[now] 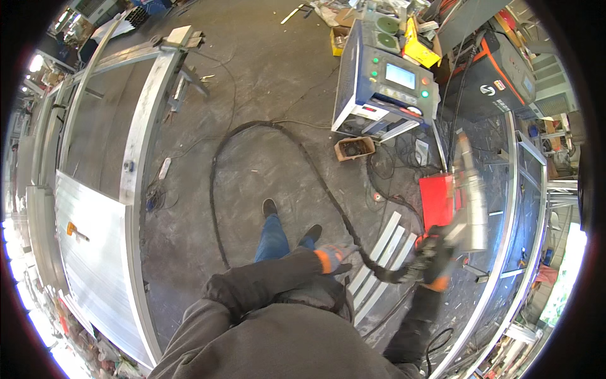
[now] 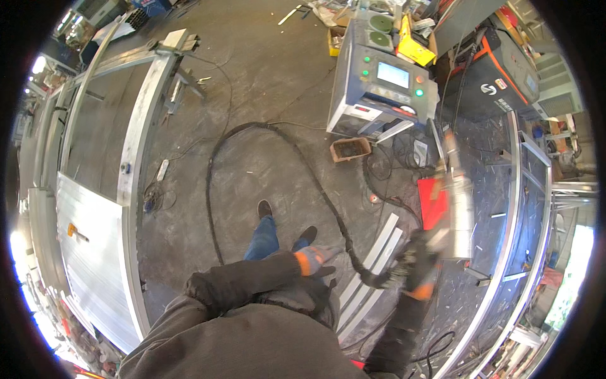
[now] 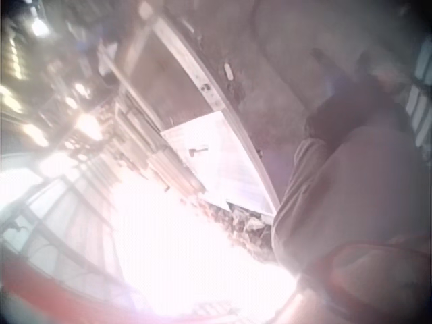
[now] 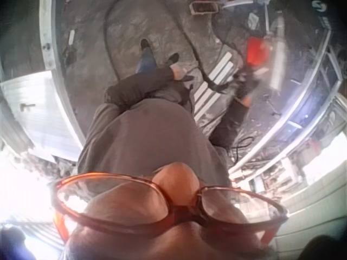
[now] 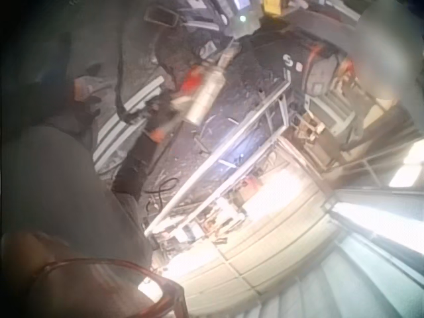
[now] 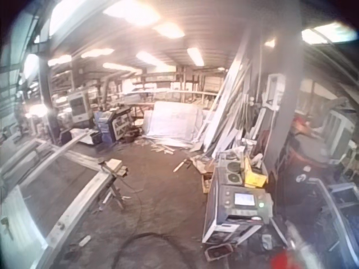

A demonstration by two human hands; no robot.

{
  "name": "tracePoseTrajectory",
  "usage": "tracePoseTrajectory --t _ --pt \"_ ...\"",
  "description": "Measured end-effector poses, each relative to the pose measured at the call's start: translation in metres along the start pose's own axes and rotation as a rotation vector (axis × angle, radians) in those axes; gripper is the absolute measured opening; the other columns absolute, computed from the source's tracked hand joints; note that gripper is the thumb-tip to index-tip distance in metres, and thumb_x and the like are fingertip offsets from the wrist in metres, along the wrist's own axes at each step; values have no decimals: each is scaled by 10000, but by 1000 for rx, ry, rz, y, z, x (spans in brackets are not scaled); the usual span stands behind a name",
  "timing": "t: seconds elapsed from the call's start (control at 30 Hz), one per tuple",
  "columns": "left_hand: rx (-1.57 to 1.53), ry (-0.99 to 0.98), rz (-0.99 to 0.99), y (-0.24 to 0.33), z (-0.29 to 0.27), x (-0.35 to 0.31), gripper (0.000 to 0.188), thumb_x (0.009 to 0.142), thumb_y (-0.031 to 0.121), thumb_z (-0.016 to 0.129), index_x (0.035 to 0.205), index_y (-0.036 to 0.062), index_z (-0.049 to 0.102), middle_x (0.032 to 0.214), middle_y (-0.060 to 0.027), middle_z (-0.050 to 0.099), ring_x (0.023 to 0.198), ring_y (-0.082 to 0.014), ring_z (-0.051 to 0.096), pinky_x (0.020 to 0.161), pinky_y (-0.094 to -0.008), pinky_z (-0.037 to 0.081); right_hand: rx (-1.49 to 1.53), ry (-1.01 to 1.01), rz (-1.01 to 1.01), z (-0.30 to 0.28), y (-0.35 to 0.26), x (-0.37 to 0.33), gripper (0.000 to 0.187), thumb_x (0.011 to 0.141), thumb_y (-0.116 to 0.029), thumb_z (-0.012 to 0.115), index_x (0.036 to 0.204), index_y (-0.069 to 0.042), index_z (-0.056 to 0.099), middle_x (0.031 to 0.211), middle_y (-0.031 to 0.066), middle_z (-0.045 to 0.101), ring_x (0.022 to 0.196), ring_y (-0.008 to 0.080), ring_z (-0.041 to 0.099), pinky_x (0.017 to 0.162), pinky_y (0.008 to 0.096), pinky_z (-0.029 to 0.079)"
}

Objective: The person welds a large corrugated metal panel using a handheld welding torch, creating visible sparks along the seams. They briefly operate a nearby control panel and reposition the panel before continuing to weld additional sections.

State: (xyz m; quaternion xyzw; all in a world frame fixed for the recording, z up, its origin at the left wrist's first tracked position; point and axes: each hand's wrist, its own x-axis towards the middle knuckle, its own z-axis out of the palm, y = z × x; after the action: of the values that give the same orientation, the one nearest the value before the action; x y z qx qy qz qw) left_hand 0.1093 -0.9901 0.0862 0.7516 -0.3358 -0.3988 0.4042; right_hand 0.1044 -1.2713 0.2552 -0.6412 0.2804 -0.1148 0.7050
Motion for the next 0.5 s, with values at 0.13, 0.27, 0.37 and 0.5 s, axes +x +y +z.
tracePoseTrajectory --t 0.13,0.27,0.37,0.5 --pt "-122 46 -164 -8 -28 3 750 912 367 671 1538 84 371 1415 -228 571 1263 -399 580 1046 -443 472 -228 93 163 44 95 19 119 989 -183 680 1002 -66 683 761 9 653 565 102 601 467 246 420" --pt "-380 84 -323 -7 -55 29 794 860 371 719 1526 85 394 1412 -191 592 1248 -361 607 1029 -430 481 -90 -58 156 86 149 52 163 984 -181 663 963 -19 648 644 26 613 538 129 582 480 278 425" --pt "-550 158 -162 -7 -80 65 834 826 245 799 1524 51 384 1361 -194 613 1189 -281 622 965 -384 506 -122 -109 258 116 171 86 211 963 -203 691 929 4 672 670 33 620 567 116 579 493 293 431" --pt "-727 104 -331 -29 -112 122 837 806 142 842 1496 18 386 1299 -178 630 1141 -227 611 933 -342 506 -267 3 213 165 199 135 163 913 -141 702 913 9 638 734 35 612 617 119 563 525 307 447"
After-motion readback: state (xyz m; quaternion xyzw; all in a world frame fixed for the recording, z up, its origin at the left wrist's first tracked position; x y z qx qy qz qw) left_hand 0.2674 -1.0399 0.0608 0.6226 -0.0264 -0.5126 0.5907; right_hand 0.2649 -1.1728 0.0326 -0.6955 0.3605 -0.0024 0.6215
